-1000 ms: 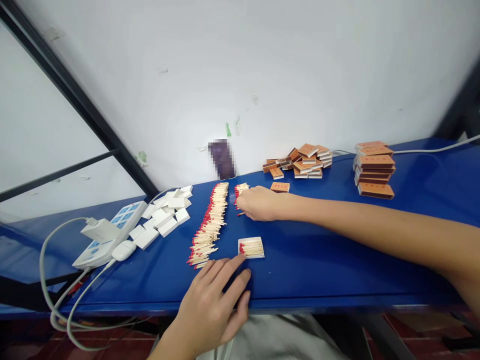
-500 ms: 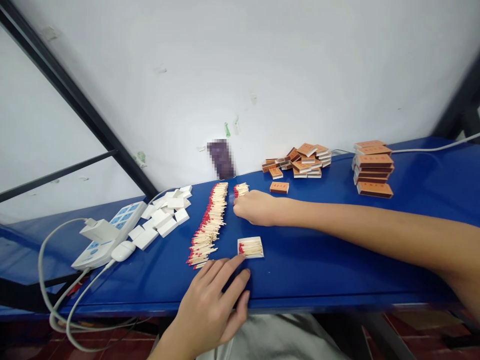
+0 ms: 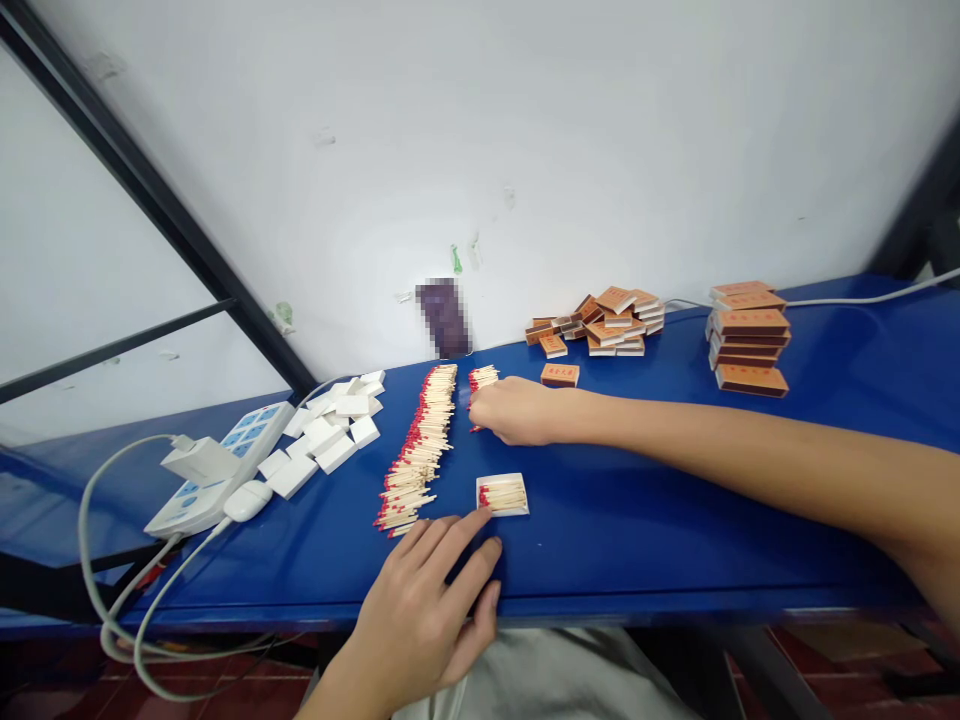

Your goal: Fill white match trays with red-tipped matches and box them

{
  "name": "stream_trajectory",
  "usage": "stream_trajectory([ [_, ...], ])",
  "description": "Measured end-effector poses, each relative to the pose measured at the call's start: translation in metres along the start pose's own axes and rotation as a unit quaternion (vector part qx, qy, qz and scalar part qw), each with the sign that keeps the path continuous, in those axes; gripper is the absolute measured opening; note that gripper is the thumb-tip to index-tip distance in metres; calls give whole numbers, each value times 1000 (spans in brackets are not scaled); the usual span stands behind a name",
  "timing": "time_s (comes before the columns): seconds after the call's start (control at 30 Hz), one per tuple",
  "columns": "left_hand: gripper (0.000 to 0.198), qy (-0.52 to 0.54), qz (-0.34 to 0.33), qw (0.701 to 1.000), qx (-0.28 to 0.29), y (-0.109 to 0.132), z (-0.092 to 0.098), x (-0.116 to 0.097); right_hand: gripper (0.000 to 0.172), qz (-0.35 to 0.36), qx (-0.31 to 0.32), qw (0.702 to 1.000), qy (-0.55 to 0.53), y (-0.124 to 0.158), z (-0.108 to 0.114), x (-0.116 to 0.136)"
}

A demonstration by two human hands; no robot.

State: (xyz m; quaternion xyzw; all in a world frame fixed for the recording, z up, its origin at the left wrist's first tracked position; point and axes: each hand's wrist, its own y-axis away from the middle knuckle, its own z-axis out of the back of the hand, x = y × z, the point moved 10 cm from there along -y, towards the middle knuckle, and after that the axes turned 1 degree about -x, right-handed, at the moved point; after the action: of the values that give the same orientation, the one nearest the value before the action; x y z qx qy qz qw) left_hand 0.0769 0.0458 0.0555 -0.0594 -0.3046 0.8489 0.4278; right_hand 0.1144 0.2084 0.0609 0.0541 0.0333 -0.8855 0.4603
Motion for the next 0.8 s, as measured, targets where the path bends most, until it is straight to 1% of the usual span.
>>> stream_trajectory([
  [0.13, 27, -1, 0, 1000, 1, 0, -1, 0, 34, 24, 5, 1000, -1, 1, 2, 4],
  [0.23, 27, -3, 2, 1000, 1, 0, 0, 0, 35, 18, 3, 1000, -16, 1, 1, 2],
  [0.33, 28, -2, -1, 1000, 1, 0, 0, 0, 32, 8, -3, 999, -32, 0, -1, -3],
  [0.5, 29, -5, -2, 1000, -2, 0, 0, 0, 25, 19, -18, 998, -51, -3, -3, -9],
  [0.6, 29, -7, -4, 1000, -6, 0, 1, 0, 24, 17, -25, 998, -52, -4, -3, -12],
  [0.8, 29, -11, -4, 1000, -2, 0, -1, 1, 27, 17, -15, 999, -44, -3, -3, -15],
])
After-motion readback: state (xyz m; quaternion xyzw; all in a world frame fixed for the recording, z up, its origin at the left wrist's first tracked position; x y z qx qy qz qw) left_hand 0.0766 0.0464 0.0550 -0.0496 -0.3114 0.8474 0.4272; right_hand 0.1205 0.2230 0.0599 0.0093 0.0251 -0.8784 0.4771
